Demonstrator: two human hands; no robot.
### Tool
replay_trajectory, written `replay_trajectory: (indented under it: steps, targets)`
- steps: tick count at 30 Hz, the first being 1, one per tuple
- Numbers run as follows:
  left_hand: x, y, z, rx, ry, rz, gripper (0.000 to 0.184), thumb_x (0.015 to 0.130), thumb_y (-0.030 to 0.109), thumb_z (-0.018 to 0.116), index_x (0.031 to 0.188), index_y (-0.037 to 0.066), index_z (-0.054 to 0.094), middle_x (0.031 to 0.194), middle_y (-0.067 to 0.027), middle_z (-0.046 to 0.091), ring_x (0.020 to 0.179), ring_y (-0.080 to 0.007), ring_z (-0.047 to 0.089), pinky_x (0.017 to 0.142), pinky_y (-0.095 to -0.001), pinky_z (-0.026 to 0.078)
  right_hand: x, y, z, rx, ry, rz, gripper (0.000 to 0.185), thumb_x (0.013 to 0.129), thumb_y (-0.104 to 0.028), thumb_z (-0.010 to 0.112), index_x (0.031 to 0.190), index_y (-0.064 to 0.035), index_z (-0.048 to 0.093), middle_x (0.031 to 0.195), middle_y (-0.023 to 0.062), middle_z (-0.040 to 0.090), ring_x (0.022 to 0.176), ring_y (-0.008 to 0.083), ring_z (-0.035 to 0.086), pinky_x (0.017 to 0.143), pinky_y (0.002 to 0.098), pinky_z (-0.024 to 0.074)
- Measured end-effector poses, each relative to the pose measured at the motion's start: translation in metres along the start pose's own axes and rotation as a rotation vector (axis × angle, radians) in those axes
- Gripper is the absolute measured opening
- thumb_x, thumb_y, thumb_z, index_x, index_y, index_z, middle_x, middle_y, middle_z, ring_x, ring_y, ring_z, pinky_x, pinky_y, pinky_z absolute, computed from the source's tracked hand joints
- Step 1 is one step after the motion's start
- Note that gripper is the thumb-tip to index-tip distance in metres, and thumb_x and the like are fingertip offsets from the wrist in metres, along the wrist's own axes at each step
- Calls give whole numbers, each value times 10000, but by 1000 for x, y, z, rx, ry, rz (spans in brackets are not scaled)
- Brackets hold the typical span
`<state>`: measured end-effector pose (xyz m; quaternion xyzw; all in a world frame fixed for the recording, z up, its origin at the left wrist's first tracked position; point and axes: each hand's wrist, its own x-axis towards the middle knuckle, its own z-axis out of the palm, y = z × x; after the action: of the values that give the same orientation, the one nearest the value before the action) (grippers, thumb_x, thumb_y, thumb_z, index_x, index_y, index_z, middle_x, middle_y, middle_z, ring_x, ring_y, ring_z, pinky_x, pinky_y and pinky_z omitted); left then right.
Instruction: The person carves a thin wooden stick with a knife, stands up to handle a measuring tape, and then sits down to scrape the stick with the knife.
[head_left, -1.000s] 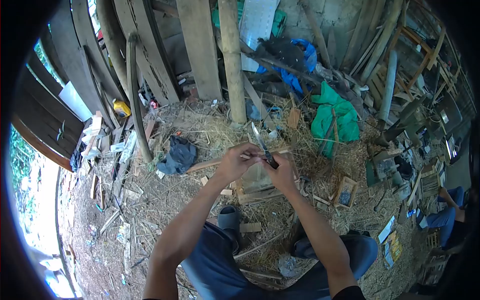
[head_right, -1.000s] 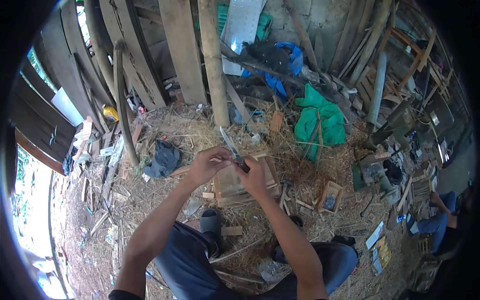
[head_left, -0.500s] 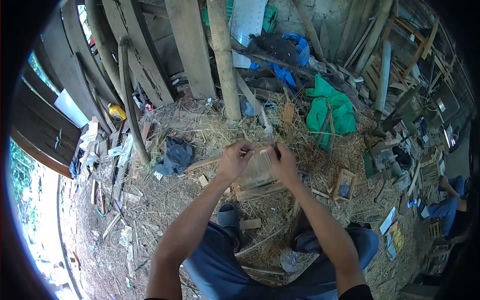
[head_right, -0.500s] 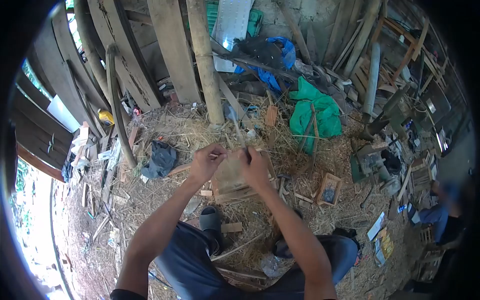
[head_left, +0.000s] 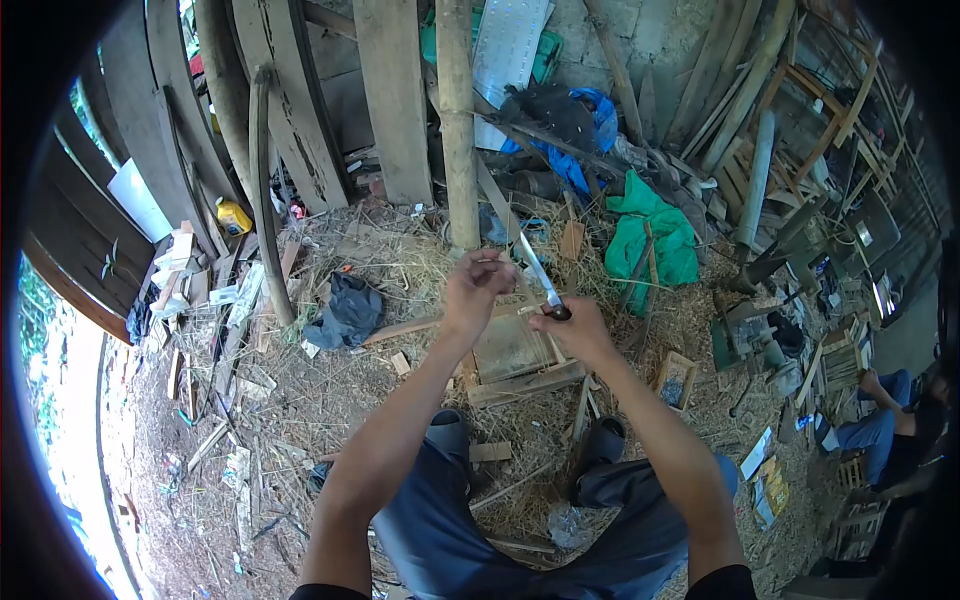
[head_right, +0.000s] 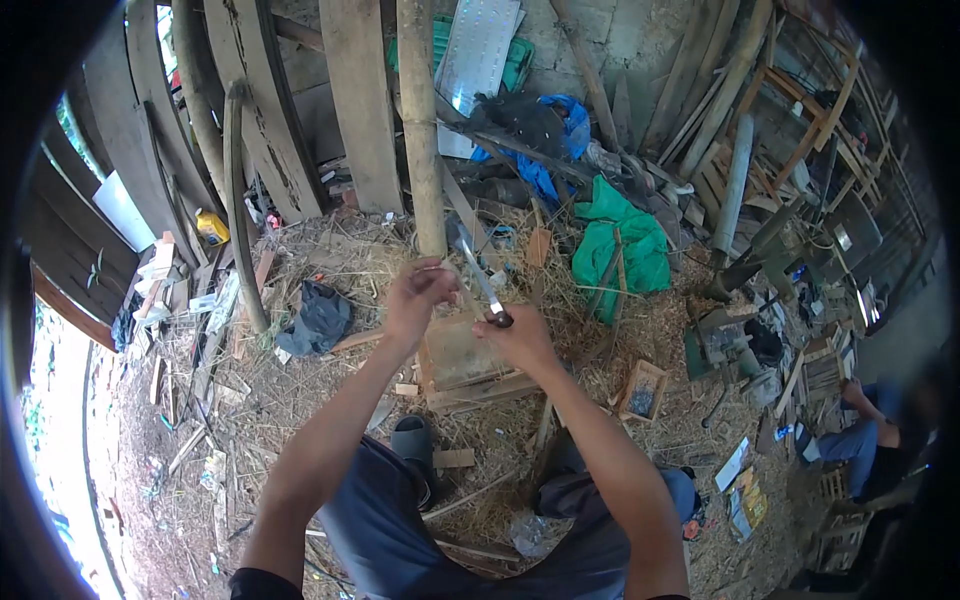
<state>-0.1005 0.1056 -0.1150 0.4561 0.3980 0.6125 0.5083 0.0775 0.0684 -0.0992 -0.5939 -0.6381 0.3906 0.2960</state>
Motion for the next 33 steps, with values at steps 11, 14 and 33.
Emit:
replay_trajectory:
  steps: [11, 14, 33]
  targets:
    - [-26, 23, 40, -364, -181, -397, 195, 917, 166, 512, 1076, 53, 526, 867, -35, 555, 732, -155, 573, 625, -298, 469, -43, -24, -59, -71, 244, -219, 337, 813, -331, 679, 763, 0, 648, 612, 98, 593, 556, 164, 545, 534, 321, 396]
    - [-42, 50, 51, -406, -198, -549, 139, 952, 158, 475, 1078, 108, 505, 795, -14, 497, 589, -123, 499, 515, -249, 412, -48, -31, -85, -240, 318, -254, 310, 804, -321, 668, 739, -19, 643, 579, 111, 583, 521, 233, 564, 526, 351, 418]
    - [-95, 56, 98, -475, -275, -521, 415, 919, -15, 414, 1334, -5, 401, 836, -16, 485, 597, -68, 372, 509, -202, 313, -60, -14, -84, -898, 438, -297, 122, 744, -140, 589, 767, -52, 671, 702, 131, 664, 640, 288, 676, 556, 391, 537]
